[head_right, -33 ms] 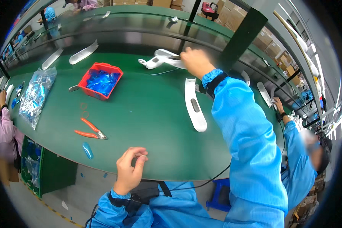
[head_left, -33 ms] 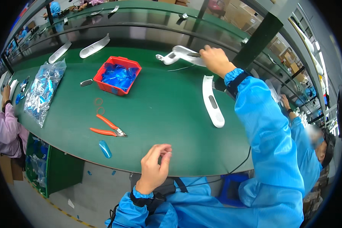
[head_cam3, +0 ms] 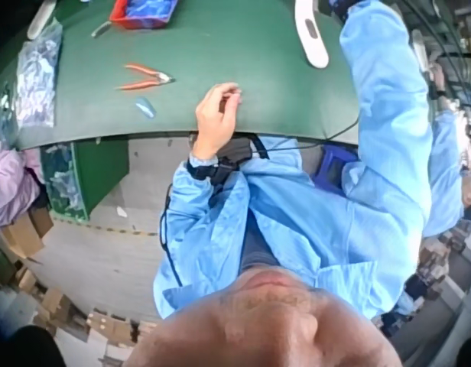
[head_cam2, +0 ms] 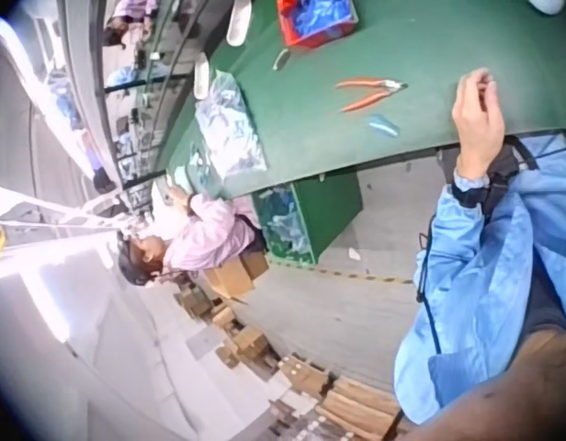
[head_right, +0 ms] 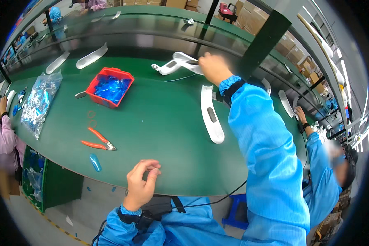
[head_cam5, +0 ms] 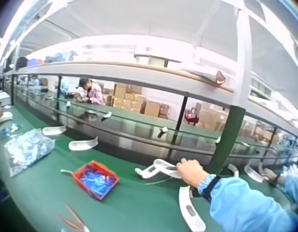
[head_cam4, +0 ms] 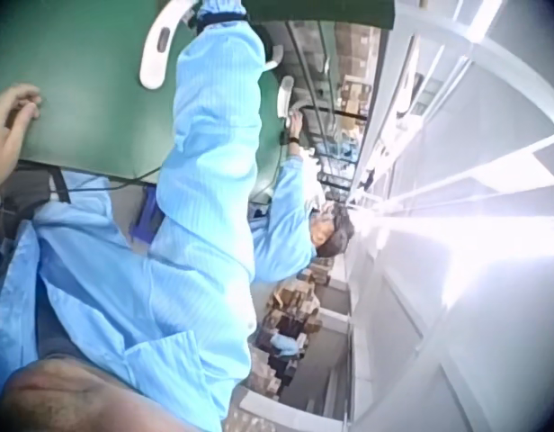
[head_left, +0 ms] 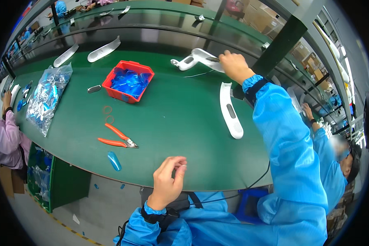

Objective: Use pliers to trim and adjust components on white plastic housings at a factory assembly station.

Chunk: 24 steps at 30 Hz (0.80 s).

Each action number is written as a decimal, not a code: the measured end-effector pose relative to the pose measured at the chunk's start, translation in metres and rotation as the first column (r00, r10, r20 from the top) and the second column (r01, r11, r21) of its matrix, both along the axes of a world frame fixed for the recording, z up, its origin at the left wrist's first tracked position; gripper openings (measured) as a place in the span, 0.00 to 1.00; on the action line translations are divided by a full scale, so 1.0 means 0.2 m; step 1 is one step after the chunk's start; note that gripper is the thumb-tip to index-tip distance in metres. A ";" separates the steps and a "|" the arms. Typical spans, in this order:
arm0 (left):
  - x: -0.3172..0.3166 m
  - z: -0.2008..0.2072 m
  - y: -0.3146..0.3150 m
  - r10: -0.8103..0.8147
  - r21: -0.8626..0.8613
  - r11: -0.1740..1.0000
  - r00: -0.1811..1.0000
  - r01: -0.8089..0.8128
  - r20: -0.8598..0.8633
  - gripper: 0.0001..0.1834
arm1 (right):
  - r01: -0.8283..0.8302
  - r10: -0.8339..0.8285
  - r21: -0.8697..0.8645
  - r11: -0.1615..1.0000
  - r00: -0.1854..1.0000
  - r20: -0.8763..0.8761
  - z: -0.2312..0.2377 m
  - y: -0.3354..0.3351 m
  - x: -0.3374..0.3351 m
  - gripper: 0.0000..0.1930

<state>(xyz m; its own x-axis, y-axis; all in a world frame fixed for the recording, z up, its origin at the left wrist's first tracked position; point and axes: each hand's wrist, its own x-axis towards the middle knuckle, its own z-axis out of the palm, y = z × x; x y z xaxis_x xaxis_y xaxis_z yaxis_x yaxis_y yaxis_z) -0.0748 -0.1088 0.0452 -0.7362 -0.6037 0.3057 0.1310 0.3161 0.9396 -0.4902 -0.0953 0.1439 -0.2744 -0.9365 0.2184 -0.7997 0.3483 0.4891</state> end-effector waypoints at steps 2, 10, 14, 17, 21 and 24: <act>0.00 0.00 0.00 -0.009 -0.004 1.000 1.000 0.009 0.009 0.08 | 0.131 -0.131 0.026 0.991 0.991 -0.008 -0.04 -0.03 0.00 0.09; 0.01 0.00 -0.03 -0.019 0.059 0.998 1.000 0.017 0.024 0.06 | 0.205 -0.080 -0.214 0.955 0.874 0.479 -0.17 -0.43 0.25 0.22; 0.00 0.00 -0.02 -0.023 0.074 0.997 1.000 0.023 -0.002 0.06 | 0.100 -0.076 -0.038 0.994 0.911 0.405 -0.25 -0.52 0.24 0.18; 0.01 -0.01 -0.02 -0.023 0.105 0.994 0.999 0.020 0.026 0.06 | 0.147 0.000 -0.311 0.939 0.903 0.429 -0.19 -0.52 0.31 0.16; 0.02 0.01 -0.01 -0.032 0.084 0.996 0.999 0.032 -0.002 0.07 | 0.362 0.217 -0.551 0.752 0.653 0.726 0.00 -0.31 0.42 0.14; 0.02 0.00 -0.01 -0.017 0.115 0.993 1.000 0.016 0.011 0.08 | 0.604 0.468 -0.363 0.709 -0.019 0.883 0.06 -0.07 0.62 0.11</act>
<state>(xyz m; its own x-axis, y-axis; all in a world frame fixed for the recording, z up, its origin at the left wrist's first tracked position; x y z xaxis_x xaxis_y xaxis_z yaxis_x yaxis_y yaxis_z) -0.0704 -0.1103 0.0455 -0.7498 -0.6218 0.2262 0.1236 0.2041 0.9711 -0.3655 -0.1091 0.1549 -0.7347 -0.6776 0.0330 -0.1642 0.1303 -0.9778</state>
